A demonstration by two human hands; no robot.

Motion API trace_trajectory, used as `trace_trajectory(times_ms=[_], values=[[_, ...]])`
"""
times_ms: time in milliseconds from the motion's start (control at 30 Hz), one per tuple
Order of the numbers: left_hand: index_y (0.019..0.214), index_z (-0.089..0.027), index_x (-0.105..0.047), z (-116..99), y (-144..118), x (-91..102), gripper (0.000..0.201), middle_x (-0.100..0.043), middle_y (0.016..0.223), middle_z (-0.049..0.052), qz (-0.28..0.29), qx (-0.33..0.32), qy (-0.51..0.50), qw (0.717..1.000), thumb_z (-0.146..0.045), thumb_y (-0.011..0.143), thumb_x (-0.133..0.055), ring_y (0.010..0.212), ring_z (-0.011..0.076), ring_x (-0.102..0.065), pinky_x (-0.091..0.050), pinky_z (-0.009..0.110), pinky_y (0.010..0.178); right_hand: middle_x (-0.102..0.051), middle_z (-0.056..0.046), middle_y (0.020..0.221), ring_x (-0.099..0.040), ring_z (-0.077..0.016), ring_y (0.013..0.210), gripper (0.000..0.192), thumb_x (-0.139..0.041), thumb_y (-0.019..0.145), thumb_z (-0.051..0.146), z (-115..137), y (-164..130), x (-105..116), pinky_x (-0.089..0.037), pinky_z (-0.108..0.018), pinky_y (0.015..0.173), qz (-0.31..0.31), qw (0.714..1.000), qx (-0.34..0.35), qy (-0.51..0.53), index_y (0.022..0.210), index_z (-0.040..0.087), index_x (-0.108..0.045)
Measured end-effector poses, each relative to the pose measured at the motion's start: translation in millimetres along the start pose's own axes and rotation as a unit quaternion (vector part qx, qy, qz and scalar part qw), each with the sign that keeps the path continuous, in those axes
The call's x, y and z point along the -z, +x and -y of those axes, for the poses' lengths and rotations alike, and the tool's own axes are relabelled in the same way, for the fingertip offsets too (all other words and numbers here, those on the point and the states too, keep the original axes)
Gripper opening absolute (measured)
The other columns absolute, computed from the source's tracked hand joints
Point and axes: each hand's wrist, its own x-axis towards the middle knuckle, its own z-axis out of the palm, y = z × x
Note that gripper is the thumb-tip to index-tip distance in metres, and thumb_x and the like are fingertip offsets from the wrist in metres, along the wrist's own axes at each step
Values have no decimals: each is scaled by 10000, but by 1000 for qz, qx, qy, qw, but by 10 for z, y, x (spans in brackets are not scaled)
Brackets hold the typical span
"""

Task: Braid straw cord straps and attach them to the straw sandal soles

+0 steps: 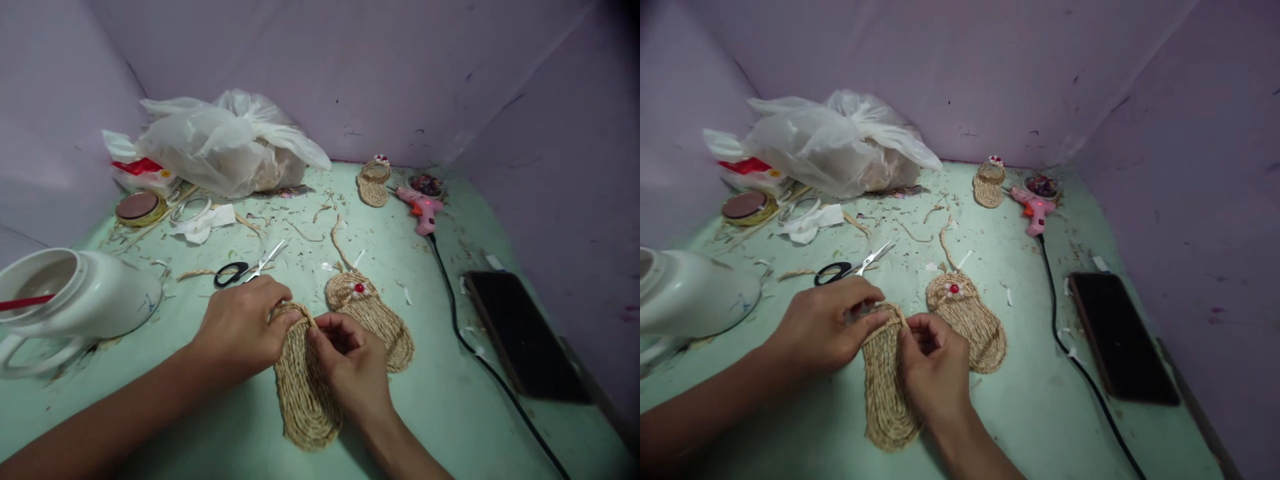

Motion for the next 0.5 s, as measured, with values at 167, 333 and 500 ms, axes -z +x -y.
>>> trace_trajectory(times_ms=[167,333,500], values=[[867,-193,-604,84,80,-13,153,-598,839,6,85,-72,-109,988,-226,741,-524,753,142,-532,-376,242,659,-662,-27,648,-604,-146,588,80,-600,713,216,101,-22,45,-485,-250,559,16,995,75,-63,709,167,-663],[791,-178,-551,96,108,-12,90,-415,588,-60,140,-46,-188,971,-214,714,-523,517,90,-363,-289,214,501,-649,-18,584,-607,-146,543,148,-554,754,260,159,-5,101,-485,-242,509,41,999,7,26,744,162,-664],[715,-172,-535,78,84,26,27,-452,648,-46,126,-85,-208,966,-174,709,-509,573,90,-393,-306,211,547,-680,-10,639,-614,-130,566,153,-556,749,176,218,21,173,-470,-220,521,106,992,67,-20,778,188,-706]])
